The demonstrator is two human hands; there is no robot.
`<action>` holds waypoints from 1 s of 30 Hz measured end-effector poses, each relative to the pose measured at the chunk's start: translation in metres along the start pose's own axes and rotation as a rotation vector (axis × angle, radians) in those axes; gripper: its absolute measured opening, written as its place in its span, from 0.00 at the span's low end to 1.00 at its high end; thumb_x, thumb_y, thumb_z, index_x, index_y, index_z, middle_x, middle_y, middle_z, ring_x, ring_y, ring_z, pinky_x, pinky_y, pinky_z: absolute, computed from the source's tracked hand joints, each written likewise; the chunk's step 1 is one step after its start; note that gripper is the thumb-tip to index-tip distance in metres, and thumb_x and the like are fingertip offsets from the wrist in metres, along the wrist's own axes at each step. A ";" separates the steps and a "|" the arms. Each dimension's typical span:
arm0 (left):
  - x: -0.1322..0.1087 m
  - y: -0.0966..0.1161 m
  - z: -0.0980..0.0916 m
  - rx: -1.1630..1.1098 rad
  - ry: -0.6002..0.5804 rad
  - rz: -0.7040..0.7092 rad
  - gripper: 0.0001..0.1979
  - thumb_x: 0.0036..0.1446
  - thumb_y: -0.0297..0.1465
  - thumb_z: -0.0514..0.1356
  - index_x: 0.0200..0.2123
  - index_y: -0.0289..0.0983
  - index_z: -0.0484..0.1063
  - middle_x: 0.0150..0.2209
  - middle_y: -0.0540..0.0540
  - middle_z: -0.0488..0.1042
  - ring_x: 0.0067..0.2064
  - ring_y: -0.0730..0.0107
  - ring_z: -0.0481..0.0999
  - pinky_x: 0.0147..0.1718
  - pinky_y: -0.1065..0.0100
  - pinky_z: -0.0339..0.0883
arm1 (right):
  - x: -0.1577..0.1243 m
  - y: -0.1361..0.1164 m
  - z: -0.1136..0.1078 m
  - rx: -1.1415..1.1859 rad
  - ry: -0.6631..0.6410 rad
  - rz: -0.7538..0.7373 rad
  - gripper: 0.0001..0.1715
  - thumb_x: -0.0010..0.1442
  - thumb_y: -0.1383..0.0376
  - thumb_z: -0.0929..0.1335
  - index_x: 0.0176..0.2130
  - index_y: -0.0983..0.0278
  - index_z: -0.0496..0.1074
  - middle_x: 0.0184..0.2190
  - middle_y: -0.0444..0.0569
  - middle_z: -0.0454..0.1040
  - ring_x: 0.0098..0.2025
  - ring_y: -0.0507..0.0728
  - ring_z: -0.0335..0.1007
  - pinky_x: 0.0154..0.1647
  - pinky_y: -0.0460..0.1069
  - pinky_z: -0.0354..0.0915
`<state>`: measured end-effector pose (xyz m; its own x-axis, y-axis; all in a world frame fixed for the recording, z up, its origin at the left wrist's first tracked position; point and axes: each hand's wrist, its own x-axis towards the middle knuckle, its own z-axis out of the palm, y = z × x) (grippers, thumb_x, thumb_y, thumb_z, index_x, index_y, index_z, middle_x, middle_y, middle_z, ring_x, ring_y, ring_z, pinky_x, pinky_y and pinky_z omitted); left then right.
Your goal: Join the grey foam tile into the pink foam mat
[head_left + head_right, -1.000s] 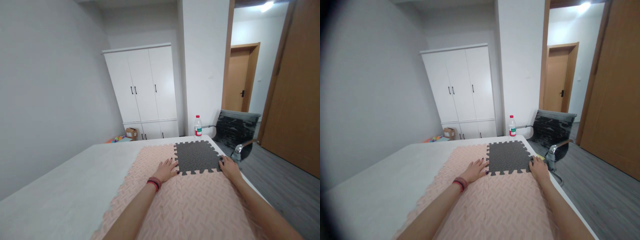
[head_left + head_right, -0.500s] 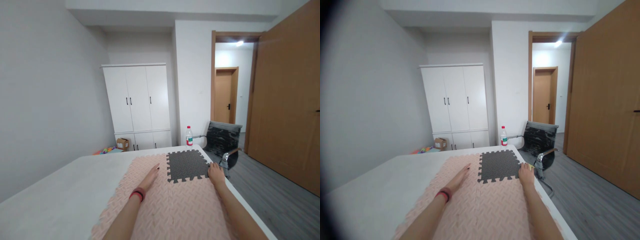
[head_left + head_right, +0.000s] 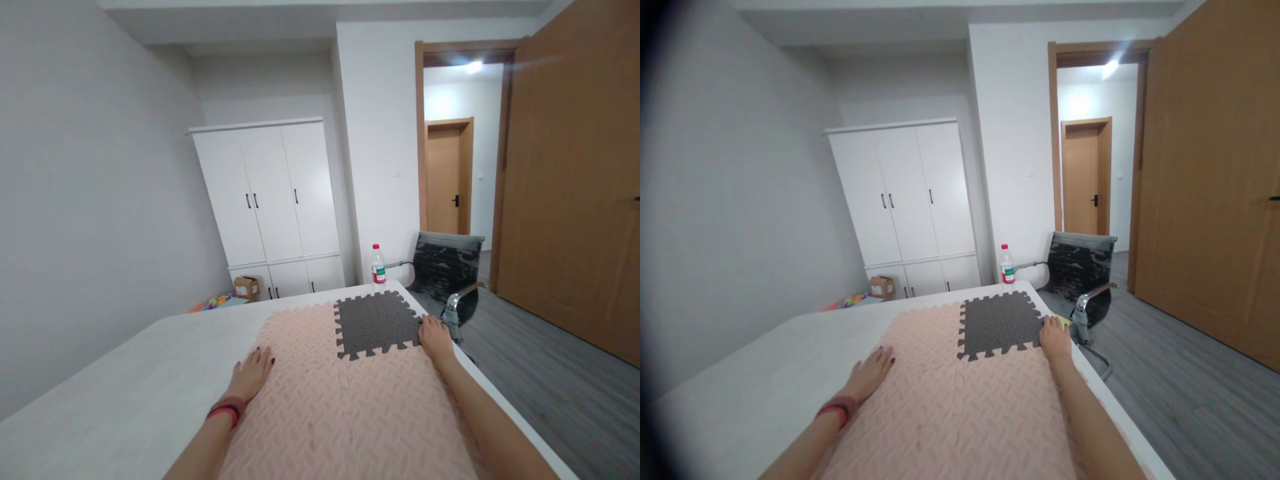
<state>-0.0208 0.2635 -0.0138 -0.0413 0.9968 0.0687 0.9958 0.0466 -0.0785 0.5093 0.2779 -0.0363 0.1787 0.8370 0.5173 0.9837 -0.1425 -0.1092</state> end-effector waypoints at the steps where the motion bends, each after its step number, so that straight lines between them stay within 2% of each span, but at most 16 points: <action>1: 0.002 -0.001 0.002 -0.008 -0.013 0.008 0.30 0.60 0.42 0.34 0.63 0.37 0.47 0.65 0.38 0.49 0.66 0.54 0.45 0.57 0.41 0.46 | 0.000 0.000 0.000 0.001 -0.001 0.003 0.22 0.62 0.68 0.55 0.53 0.71 0.63 0.49 0.60 0.69 0.55 0.61 0.59 0.52 0.54 0.53; 5: 0.007 -0.007 0.003 -0.051 -0.091 0.032 0.38 0.56 0.52 0.38 0.64 0.36 0.42 0.66 0.37 0.43 0.67 0.54 0.41 0.57 0.44 0.51 | 0.001 0.000 0.000 0.003 0.002 0.005 0.21 0.62 0.67 0.56 0.52 0.70 0.63 0.48 0.59 0.69 0.54 0.61 0.60 0.51 0.53 0.54; 8: 0.009 -0.009 0.001 -0.068 -0.127 0.035 0.43 0.53 0.57 0.39 0.64 0.35 0.41 0.66 0.35 0.42 0.67 0.51 0.40 0.57 0.42 0.48 | 0.000 -0.001 -0.001 0.003 0.009 -0.005 0.21 0.62 0.67 0.56 0.52 0.69 0.63 0.48 0.59 0.69 0.53 0.60 0.60 0.50 0.53 0.54; 14: 0.010 -0.008 -0.003 -0.067 -0.147 0.042 0.47 0.50 0.59 0.40 0.64 0.34 0.40 0.66 0.33 0.41 0.67 0.49 0.38 0.59 0.43 0.42 | 0.002 -0.001 0.003 0.004 0.000 -0.027 0.21 0.62 0.67 0.55 0.51 0.70 0.63 0.45 0.58 0.71 0.50 0.60 0.63 0.49 0.54 0.55; 18: 0.009 -0.007 -0.003 -0.056 -0.142 0.040 0.46 0.51 0.59 0.40 0.64 0.33 0.40 0.66 0.33 0.41 0.67 0.51 0.38 0.61 0.47 0.41 | 0.001 -0.003 -0.001 0.005 0.007 -0.027 0.22 0.61 0.68 0.55 0.52 0.72 0.63 0.44 0.61 0.71 0.51 0.63 0.62 0.55 0.60 0.48; 21: 0.007 -0.006 -0.004 -0.042 -0.126 0.036 0.45 0.52 0.58 0.41 0.64 0.33 0.42 0.66 0.33 0.43 0.66 0.52 0.40 0.60 0.49 0.43 | -0.001 -0.008 -0.009 0.017 0.002 -0.051 0.23 0.61 0.69 0.55 0.53 0.74 0.62 0.47 0.64 0.70 0.56 0.65 0.58 0.58 0.63 0.41; 25: -0.001 -0.002 -0.009 -0.022 -0.082 0.010 0.43 0.52 0.58 0.42 0.63 0.36 0.45 0.65 0.34 0.47 0.66 0.50 0.44 0.58 0.46 0.46 | -0.012 -0.014 -0.026 0.060 -0.057 -0.129 0.26 0.58 0.70 0.57 0.56 0.70 0.61 0.53 0.60 0.66 0.60 0.62 0.54 0.62 0.62 0.36; 28: -0.013 0.004 -0.020 0.004 -0.015 -0.024 0.41 0.52 0.57 0.43 0.62 0.37 0.50 0.63 0.32 0.52 0.65 0.47 0.48 0.57 0.41 0.43 | -0.035 -0.011 -0.045 0.101 -0.115 -0.163 0.28 0.56 0.69 0.57 0.56 0.69 0.62 0.56 0.58 0.64 0.60 0.60 0.54 0.62 0.59 0.43; 30: -0.023 0.011 -0.030 0.025 0.036 -0.042 0.39 0.53 0.55 0.45 0.60 0.35 0.55 0.62 0.29 0.54 0.63 0.44 0.51 0.57 0.38 0.40 | -0.059 -0.001 -0.061 0.127 -0.157 -0.198 0.29 0.56 0.66 0.58 0.56 0.67 0.62 0.57 0.55 0.63 0.59 0.57 0.56 0.60 0.54 0.50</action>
<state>-0.0065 0.2391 0.0139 -0.0795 0.9909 0.1082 0.9909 0.0904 -0.0994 0.4987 0.1963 -0.0145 -0.0315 0.9150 0.4022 0.9874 0.0910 -0.1298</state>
